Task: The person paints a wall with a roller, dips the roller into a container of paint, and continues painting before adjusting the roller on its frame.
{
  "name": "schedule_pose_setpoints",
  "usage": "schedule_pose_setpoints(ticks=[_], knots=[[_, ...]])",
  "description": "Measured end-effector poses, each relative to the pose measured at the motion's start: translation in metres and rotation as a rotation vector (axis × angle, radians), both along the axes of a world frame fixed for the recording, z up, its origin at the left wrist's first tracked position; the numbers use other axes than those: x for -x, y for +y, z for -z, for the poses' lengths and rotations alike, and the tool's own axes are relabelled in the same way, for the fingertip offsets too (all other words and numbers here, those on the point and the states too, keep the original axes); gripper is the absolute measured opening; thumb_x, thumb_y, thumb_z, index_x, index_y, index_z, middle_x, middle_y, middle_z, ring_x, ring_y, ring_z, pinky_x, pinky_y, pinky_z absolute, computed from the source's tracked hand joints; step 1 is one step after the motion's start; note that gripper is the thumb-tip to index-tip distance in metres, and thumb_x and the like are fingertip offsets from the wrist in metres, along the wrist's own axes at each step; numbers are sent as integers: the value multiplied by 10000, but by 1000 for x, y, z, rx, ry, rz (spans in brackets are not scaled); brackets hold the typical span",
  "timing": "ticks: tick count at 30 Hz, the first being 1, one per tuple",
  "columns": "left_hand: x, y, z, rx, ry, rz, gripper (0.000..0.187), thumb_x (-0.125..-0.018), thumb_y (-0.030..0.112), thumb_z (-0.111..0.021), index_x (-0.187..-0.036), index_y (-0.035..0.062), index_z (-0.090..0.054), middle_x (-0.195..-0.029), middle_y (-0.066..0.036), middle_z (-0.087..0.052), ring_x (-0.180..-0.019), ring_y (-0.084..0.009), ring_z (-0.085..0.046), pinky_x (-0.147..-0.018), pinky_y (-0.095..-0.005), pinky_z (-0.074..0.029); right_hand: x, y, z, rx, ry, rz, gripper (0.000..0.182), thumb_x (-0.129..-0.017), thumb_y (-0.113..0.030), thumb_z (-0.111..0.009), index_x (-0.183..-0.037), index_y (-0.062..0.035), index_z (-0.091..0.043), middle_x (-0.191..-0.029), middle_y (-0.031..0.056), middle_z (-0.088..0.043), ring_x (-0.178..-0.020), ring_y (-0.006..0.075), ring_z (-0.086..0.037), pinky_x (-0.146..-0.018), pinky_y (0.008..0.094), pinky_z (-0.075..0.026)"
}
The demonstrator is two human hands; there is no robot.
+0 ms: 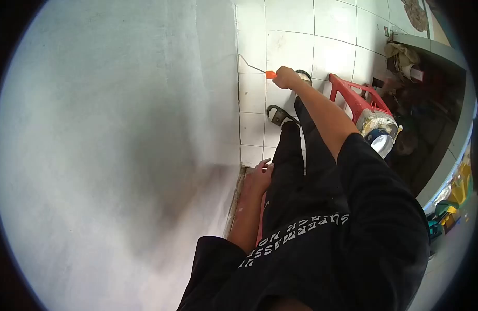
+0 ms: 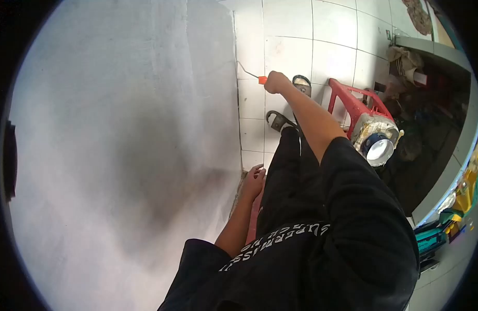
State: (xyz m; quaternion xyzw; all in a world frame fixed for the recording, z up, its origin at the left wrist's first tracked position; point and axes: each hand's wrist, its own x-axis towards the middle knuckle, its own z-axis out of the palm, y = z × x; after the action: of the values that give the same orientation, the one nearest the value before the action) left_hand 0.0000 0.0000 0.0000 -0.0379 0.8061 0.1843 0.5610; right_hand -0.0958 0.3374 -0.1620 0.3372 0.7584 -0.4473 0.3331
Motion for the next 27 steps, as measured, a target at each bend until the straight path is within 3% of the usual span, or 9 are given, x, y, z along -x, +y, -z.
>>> schedule_pose_setpoints(ticks=[5, 8, 11, 14, 17, 20, 24, 26, 27], knots=[[10, -4, 14, -37, 79, 10, 401, -938, 311, -607, -1278, 98, -589, -1109, -131, -644, -908, -195, -622, -822, -328, -497, 10, 3, -25, 19, 75, -16, 328, -799, -208, -571, -948, 67, -669, -986, 269, -674, -922, 358, -672, -792, 410, -527], [4, 7, -12, -27, -5, 35, 435, -943, 379, -565, -1294, 122, -576, -1181, -131, -626, -1014, -254, -638, -892, -380, -494, -45, 15, -107, 51, 86, 72, 379, -813, -275, -591, -1017, 27, -693, -893, 249, -670, -866, 386, -647, -808, 440, -498], [20, 3, 0, -46, 48, 34, 429, -940, 364, -579, -1286, 111, -580, -1163, -141, -627, -983, -262, -639, -871, -381, -500, -63, 24, -144, 93, 156, 129, 343, -808, -232, -567, -995, 33, -681, -981, 238, -682, -937, 368, -655, -836, 404, -508], [12, -4, -6, -43, 66, 63, 420, -935, 348, -595, -1273, 100, -589, -1125, -144, -630, -932, -255, -637, -844, -382, -506, -61, 13, -125, 71, 132, 39, 367, -812, -254, -566, -978, 57, -670, -981, 252, -678, -938, 378, -658, -836, 412, -513], [6, -16, -7, -44, 73, 2, 410, -928, 334, -611, -1260, 95, -598, -1096, -138, -632, -894, -241, -629, -825, -378, -509, -31, -12, -39, 1, 101, 14, 357, -802, -233, -560, -959, 69, -667, -983, 271, -675, -948, 381, -664, -830, 420, -523], [4, -23, -12, -21, 77, -34, 408, -925, 342, -613, -1252, 98, -605, -1095, -136, -633, -888, -233, -626, -820, -372, -509, 3, -24, -18, -37, 47, 26, 339, -788, -200, -542, -944, 75, -663, -967, 286, -674, -955, 388, -667, -818, 425, -532], [4, -41, -9, -65, 112, -33, 402, -923, 345, -615, -1247, 109, -611, -1095, -128, -633, -890, -233, -623, -816, -371, -509, -3, -25, -36, -37, 77, -19, 335, -781, -195, -542, -930, 80, -661, -945, 291, -672, -936, 399, -666, -809, 427, -533], [3, -44, -8, -38, 111, -29, 406, -922, 348, -611, -1248, 105, -610, -1092, -125, -634, -890, -236, -622, -814, -372, -509, -32, -15, -82, -33, 161, 8, 343, -785, -231, -563, -926, 64, -667, -934, 270, -676, -914, 404, -662, -804, 432, -526], [2, -45, -9, -44, 113, -31, 406, -922, 348, -611, -1248, 105, -610, -1092, -125, -634, -890, -236, -622, -814, -372, -509, -50, -5, -131, 0, 160, 50, 349, -794, -269, -583, -930, 40, -674, -915, 243, -682, -880, 413, -658, -797, 429, -522]])
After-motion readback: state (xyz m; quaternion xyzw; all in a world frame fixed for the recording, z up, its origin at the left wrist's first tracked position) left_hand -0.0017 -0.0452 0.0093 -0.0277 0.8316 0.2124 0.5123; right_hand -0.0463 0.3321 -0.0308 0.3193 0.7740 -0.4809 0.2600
